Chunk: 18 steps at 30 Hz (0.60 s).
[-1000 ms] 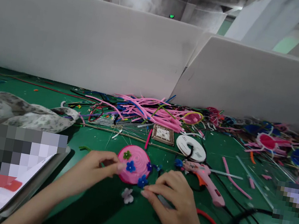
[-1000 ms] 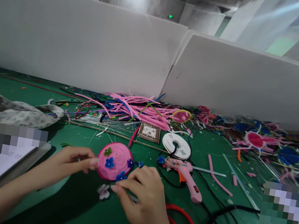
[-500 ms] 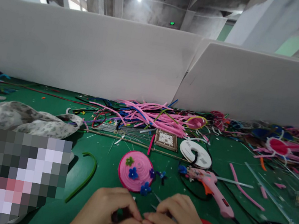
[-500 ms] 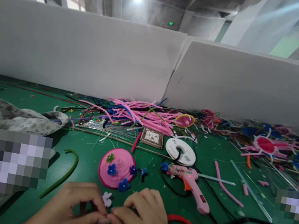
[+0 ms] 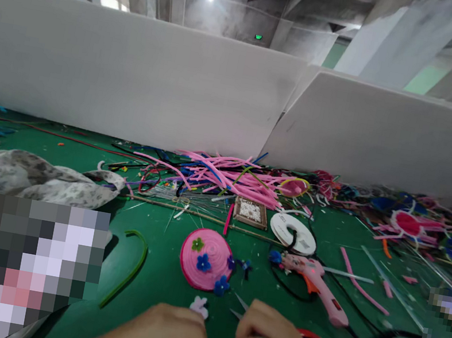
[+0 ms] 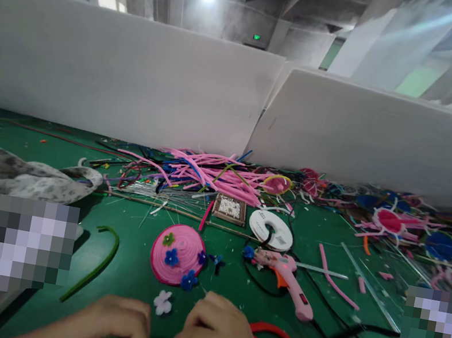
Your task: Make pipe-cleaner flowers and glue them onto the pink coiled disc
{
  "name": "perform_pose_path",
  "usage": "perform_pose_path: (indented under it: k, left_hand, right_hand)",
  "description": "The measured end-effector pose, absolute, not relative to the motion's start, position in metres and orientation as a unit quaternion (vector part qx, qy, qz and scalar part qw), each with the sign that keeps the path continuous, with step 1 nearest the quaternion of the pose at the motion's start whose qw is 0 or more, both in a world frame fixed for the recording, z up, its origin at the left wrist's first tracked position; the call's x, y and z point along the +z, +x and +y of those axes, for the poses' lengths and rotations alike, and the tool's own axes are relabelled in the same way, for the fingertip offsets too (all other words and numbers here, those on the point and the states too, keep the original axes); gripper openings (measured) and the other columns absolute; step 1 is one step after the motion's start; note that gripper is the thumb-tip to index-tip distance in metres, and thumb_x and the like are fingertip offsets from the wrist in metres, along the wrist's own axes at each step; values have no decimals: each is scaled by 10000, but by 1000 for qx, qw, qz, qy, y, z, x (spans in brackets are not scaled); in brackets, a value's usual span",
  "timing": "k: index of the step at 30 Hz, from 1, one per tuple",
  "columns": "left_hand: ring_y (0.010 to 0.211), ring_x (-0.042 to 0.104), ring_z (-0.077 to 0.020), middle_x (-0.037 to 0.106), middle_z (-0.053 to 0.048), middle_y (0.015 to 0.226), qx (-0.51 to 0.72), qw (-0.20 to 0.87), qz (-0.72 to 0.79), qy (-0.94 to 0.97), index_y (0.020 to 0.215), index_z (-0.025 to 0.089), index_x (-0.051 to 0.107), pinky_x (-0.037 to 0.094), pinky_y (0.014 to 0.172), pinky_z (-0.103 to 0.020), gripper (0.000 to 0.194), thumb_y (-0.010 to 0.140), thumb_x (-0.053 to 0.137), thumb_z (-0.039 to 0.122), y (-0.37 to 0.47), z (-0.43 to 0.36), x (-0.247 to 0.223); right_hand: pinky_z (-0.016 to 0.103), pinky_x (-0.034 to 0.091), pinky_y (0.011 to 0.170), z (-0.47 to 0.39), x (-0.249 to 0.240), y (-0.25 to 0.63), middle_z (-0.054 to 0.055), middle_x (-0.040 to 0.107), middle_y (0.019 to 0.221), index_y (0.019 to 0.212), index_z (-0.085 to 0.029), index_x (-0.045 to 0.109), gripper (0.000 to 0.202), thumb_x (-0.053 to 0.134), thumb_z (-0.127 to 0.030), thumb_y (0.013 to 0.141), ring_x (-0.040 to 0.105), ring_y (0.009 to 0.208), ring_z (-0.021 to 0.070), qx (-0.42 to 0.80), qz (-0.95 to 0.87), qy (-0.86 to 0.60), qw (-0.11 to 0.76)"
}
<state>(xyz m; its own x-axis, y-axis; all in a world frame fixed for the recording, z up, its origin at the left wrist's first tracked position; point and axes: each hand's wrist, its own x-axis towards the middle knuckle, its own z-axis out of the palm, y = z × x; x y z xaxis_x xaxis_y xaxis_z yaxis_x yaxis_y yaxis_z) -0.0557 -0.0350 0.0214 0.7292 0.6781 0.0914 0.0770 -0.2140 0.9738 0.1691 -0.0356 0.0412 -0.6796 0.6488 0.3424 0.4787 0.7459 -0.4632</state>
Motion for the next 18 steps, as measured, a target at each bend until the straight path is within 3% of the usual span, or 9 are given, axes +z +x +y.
perform_pose_path:
  k: [3, 6, 11, 15, 18]
  left_hand:
    - [727, 529, -137, 549, 1, 735, 291, 563, 341, 694, 708, 182, 588, 371, 646, -198, 259, 821, 609, 414, -78, -41, 40]
    - [722, 523, -132, 530, 15, 738, 292, 522, 394, 698, 722, 196, 545, 372, 643, -194, 214, 871, 536, 349, -94, -43, 48]
    - [686, 523, -125, 520, 17, 730, 272, 430, 437, 742, 715, 200, 500, 378, 650, -199, 274, 935, 373, 303, -88, -40, 53]
    - [534, 438, -99, 424, 40, 569, 247, 359, 408, 802, 575, 190, 369, 295, 518, -217, 362, 922, 400, 289, -71, -27, 37]
    - [456, 361, -84, 337, 52, 485, 300, 293, 408, 811, 513, 188, 293, 232, 461, -246, 447, 926, 421, 299, -64, -17, 8]
  right_hand:
    - [235, 434, 586, -30, 44, 180, 12, 638, 721, 801, -215, 656, 174, 518, -234, 905, 580, 677, 128, 141, -882, -371, 252]
    - [272, 466, 643, -19, 38, 190, 37, 666, 816, 909, -200, 648, 171, 478, -176, 905, 598, 742, 157, 96, -881, -419, 198]
    - [388, 475, 833, 10, 26, 181, 73, 673, 1053, 1066, -196, 626, 219, 523, -193, 872, 595, 974, 224, 23, -900, -411, 140]
    - [530, 338, 986, 32, 23, 156, 61, 664, 1122, 1015, -220, 651, 212, 532, -161, 849, 548, 1080, 261, -29, -929, -356, 96]
    - [549, 285, 1007, 42, 24, 138, 87, 663, 1100, 1021, -203, 652, 225, 536, -157, 833, 551, 1056, 259, -43, -939, -335, 60]
